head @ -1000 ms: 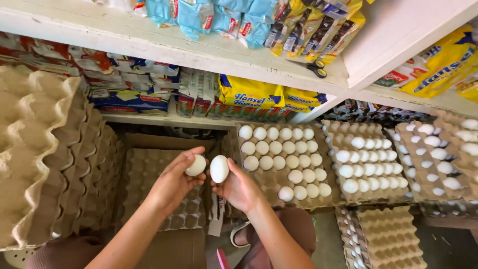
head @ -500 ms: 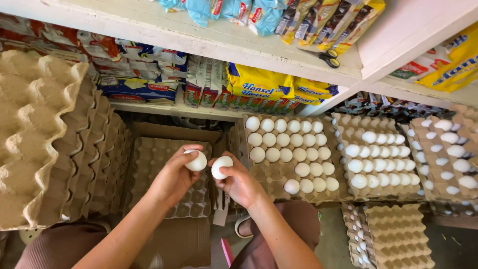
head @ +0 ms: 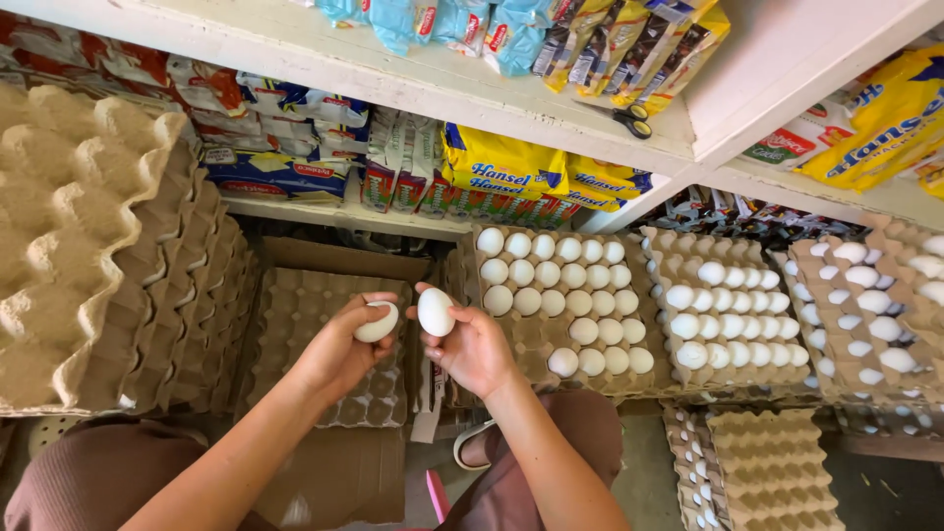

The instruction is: The recorder is inspecting and sorting eggs from large trays into a smaller carton for sale.

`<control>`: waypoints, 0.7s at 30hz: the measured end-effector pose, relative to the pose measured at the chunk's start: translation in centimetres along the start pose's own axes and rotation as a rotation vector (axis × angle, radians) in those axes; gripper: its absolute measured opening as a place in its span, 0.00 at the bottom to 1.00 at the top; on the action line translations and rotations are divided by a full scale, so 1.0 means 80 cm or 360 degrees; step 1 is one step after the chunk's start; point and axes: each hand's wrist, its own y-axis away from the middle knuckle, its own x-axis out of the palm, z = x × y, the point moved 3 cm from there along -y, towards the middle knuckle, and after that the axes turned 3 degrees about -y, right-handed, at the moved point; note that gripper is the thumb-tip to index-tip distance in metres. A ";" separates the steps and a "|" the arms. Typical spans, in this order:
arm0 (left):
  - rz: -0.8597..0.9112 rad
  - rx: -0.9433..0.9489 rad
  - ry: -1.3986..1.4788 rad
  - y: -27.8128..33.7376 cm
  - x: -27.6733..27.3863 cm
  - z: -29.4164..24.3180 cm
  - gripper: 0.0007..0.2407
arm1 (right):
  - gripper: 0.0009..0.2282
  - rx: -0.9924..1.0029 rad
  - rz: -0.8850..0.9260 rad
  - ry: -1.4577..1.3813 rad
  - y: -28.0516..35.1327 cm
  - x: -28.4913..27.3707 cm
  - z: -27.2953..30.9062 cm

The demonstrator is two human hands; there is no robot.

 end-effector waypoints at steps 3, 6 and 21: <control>0.0041 0.0019 0.0019 0.016 0.017 -0.015 0.16 | 0.24 0.0096 -0.0052 -0.0123 0.000 0.015 -0.005; -0.0003 -0.0106 0.0100 0.019 0.021 -0.020 0.20 | 0.21 0.0123 -0.0148 -0.0149 -0.005 -0.009 -0.016; -0.0074 -0.0104 0.0024 0.015 0.000 -0.007 0.20 | 0.10 0.0228 0.0035 -0.0049 -0.008 -0.005 -0.023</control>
